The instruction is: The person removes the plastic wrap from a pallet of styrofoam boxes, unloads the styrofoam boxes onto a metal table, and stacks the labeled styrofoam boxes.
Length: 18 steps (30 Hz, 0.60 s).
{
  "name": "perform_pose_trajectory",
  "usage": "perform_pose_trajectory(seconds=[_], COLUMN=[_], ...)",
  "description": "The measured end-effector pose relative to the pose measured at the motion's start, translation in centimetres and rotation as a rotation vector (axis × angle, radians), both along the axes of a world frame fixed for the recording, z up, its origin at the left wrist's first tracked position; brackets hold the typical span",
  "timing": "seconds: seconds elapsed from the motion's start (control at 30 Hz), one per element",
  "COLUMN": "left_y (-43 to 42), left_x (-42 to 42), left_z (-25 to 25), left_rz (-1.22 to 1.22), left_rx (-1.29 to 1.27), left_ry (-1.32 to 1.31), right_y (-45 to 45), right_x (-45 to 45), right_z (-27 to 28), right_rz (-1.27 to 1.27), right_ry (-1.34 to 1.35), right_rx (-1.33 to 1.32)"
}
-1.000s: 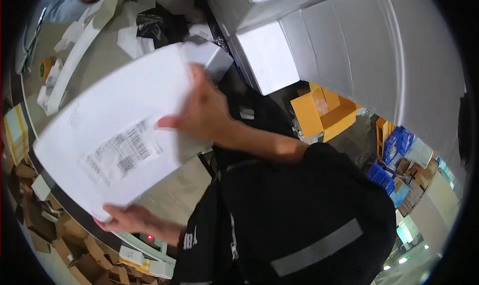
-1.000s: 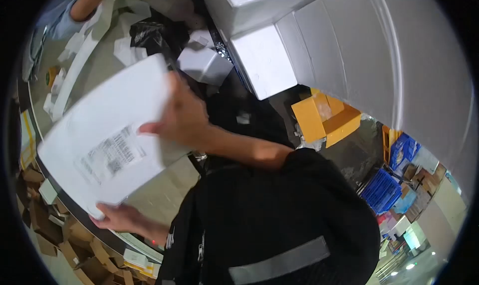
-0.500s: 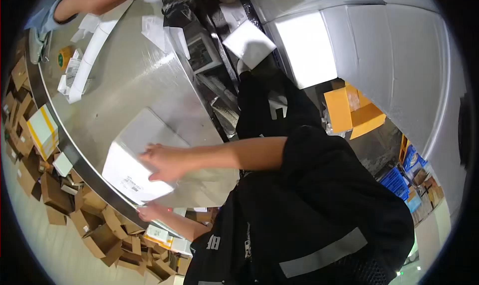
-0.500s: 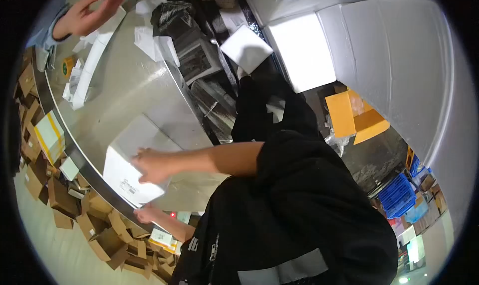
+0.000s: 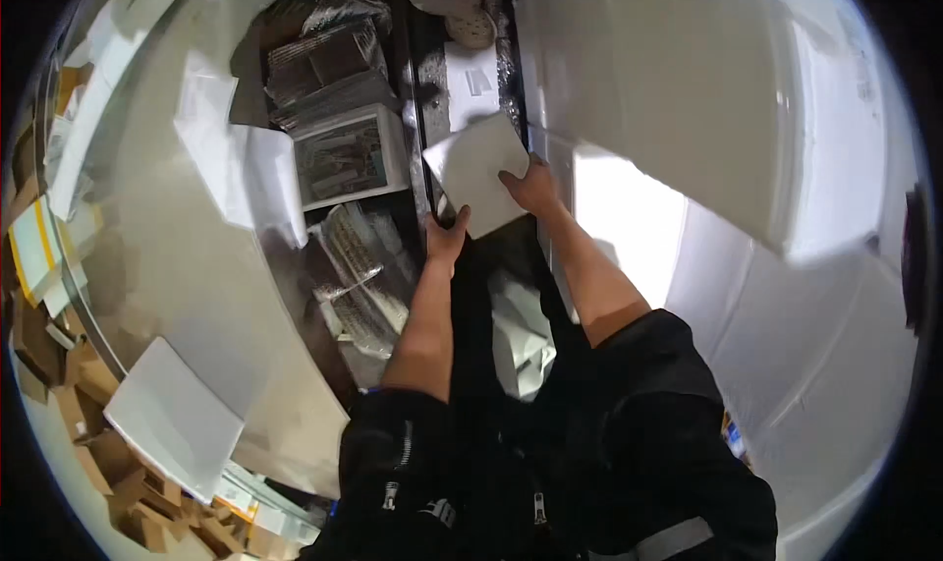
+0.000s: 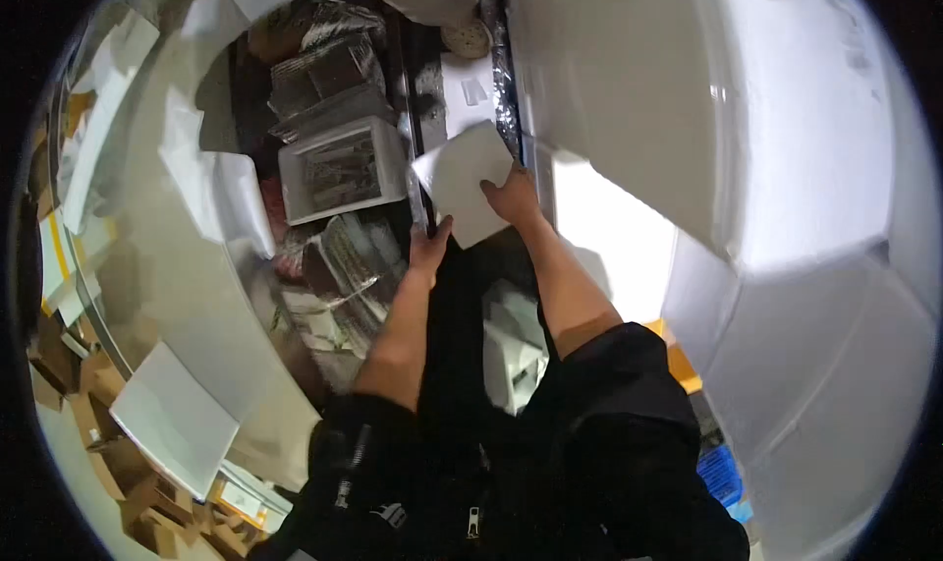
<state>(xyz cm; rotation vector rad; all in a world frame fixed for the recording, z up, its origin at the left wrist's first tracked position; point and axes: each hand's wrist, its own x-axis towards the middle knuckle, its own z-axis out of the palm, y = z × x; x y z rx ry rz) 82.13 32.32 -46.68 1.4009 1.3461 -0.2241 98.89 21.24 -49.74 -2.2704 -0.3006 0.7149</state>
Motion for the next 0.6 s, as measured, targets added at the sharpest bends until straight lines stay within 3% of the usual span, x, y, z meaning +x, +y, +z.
perform_pose_trajectory(seconds=[0.07, 0.1, 0.13, 0.27, 0.37, 0.43, 0.47, 0.53, 0.6], left_y=[1.3, 2.7, 3.3, 2.1, 2.4, 1.9, 2.0, 2.2, 1.3], left_x=[2.4, 4.0, 4.6, 4.1, 3.1, 2.7, 2.8, 2.9, 3.0], left_z=[-3.3, -5.0, -6.2, -8.1, -6.3, -1.2, 3.3, 13.2, 22.2], left_rz=[0.053, 0.075, 0.147, 0.347, 0.432, 0.429, 0.374, 0.241, 0.153], left_rx=[-0.142, -0.123, -0.173, -0.298, -0.282, -0.127, -0.143, -0.154, -0.125], left_ry=[0.276, 0.261, 0.146, -0.145, -0.311, -0.397, -0.316, -0.253, -0.279], right_y=[0.7, 1.5, 1.6, 1.7, 2.5, 2.6, 1.6, -0.3, -1.8], right_x=[1.7, 3.0, 2.8, 0.8, -0.2, -0.9, -2.0, -3.3, -5.3], right_z=[-0.7, -0.7, -2.2, -6.9, -1.1, 4.4, 8.3, 18.8, 27.7], right_rz=[-0.031, -0.089, -0.157, -0.206, -0.139, -0.094, -0.074, -0.160, -0.359], right_ry=[0.100, 0.217, 0.352, 0.451, 0.284, 0.151, 0.119, 0.310, 0.377], right_rx=[0.017, 0.016, 0.004, -0.196, -0.273, -0.252, -0.215, 0.022, 0.065])
